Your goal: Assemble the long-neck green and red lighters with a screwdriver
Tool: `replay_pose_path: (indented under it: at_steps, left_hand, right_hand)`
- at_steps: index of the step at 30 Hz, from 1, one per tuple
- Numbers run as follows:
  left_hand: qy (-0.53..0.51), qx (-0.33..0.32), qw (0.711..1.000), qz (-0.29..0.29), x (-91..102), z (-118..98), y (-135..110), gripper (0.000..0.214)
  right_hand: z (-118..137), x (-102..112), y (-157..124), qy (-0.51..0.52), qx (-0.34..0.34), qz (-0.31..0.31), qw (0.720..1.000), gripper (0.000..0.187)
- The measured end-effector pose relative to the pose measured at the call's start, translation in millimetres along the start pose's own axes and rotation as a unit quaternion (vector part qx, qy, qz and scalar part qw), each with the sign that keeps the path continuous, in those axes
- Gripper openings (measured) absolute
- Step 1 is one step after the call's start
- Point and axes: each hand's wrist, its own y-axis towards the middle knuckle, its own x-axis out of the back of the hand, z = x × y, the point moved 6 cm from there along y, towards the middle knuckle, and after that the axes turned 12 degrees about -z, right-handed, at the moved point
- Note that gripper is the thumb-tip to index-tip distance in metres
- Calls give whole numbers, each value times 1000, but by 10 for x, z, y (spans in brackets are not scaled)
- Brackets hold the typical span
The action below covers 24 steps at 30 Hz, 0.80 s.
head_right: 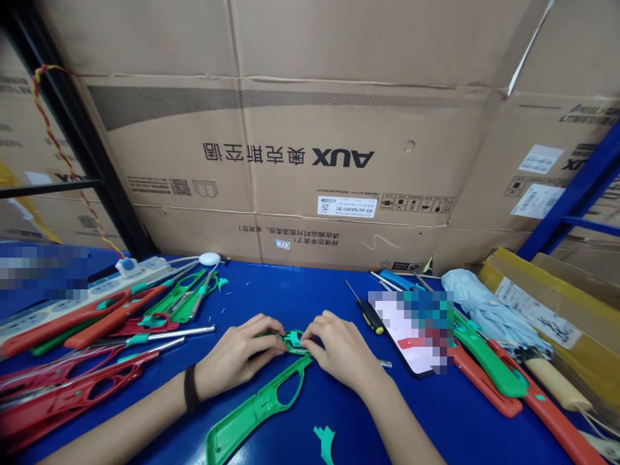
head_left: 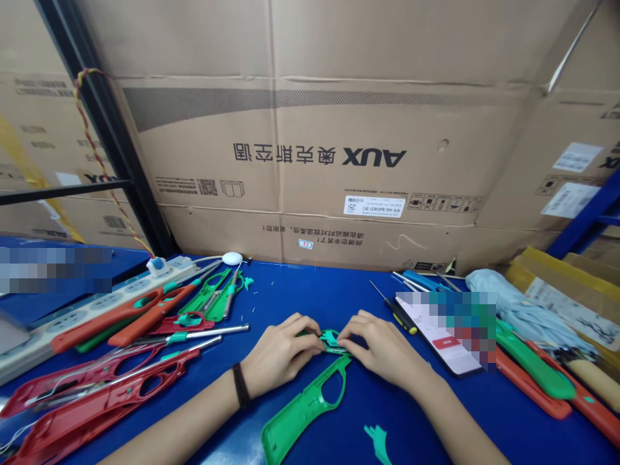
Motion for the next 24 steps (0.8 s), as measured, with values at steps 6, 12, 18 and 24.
replay_pose_path:
  at_steps: [6,12,18,24]
  left_hand:
    - [-2,4,1000,4,-11,2,-9,17]
    - [-5,5,1000,5,-4,5,4,17]
    - [0,3,1000,12,-9,-1,0,18]
    - [5,-5,1000,21,-12,-8,0,18]
  right_hand:
    - [-7,8,-2,7,-7,3,1000,12]
    - [14,8,-2,-7,-6,3,1000,9]
    - [81,-10,1,-36,17,16,999,10]
    - [173,-30,-4,-82,33,24,996,13]
